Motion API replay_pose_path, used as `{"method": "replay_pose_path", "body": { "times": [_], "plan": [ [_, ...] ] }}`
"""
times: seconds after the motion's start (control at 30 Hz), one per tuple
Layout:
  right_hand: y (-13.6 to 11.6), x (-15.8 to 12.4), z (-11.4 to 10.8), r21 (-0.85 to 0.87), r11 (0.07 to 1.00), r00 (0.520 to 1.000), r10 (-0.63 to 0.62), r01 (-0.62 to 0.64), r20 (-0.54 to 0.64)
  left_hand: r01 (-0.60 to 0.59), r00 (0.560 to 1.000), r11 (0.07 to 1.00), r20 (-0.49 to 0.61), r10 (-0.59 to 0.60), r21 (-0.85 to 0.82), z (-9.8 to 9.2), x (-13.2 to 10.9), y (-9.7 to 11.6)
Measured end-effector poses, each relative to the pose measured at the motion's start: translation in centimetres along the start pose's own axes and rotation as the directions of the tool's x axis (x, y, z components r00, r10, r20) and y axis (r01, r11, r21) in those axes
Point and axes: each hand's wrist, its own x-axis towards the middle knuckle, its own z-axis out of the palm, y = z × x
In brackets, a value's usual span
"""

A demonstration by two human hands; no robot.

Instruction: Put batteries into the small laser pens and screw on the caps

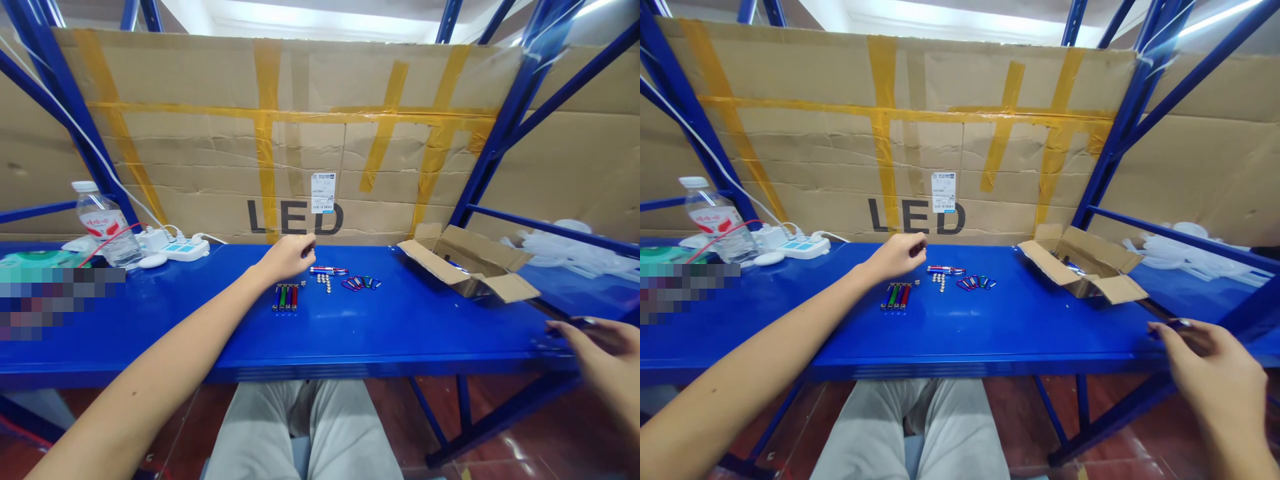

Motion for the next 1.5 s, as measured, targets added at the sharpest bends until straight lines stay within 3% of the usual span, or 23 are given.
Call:
{"method": "replay_pose_path", "body": {
  "times": [0.07,0.17,0.27,0.33,0.4,0.47,0.53,0.6,0.77,1.17,1.5],
  "plan": [
    [-1.9,-0.3,0.2,0.01,0.989,0.977,0.143,-0.146,0.158,-0.02,1.0,1.0,0.017,0.02,0.0,0.1,0.0,0.3],
    [-4.4,-1.2,1.5,0.061,0.979,0.959,0.174,-0.192,0.225,-0.054,0.998,0.999,0.033,0.054,-0.01,0.5,-0.1,0.8],
    [-8.2,-3.2,3.4,0.361,0.922,0.932,0.0,-0.14,0.363,-0.09,0.995,0.994,0.027,0.091,-0.056,0.9,-0.2,1.4],
    [-11.9,-4.6,5.1,0.558,0.819,0.832,-0.213,-0.135,0.513,-0.113,0.994,0.989,0.001,0.113,-0.099,1.2,-0.2,1.8],
    [-16.1,-5.6,7.2,0.659,0.748,0.664,-0.455,-0.076,0.593,-0.14,0.99,0.981,-0.041,0.136,-0.132,1.5,-0.3,2.2],
    [-19.9,-5.9,9.7,0.725,0.689,0.52,-0.613,-0.017,0.595,-0.163,0.985,0.976,-0.087,0.151,-0.143,1.8,-0.3,2.5],
    [-22.8,-5.6,12.4,0.763,0.646,0.435,-0.678,-0.031,0.592,-0.167,0.981,0.977,-0.125,0.151,-0.133,2.1,-0.3,2.6],
    [-24.7,-5.3,14.7,0.779,0.62,0.394,-0.695,-0.094,0.601,-0.153,0.979,0.982,-0.153,0.135,-0.112,2.3,-0.3,2.5],
    [-26.3,-5.4,17.5,0.799,0.562,0.397,-0.697,-0.215,0.597,-0.107,0.981,0.992,-0.17,0.093,-0.072,2.2,-0.3,1.4],
    [-25.4,-5.8,15.8,0.76,0.594,0.423,-0.637,-0.263,0.645,-0.226,0.973,0.966,-0.078,0.217,-0.128,2.4,-0.3,1.6],
    [-25.3,-6.0,15.4,0.736,0.632,0.43,-0.61,-0.242,0.665,-0.093,0.994,0.965,-0.076,0.077,-0.244,2.3,0.0,2.4]
  ]
}}
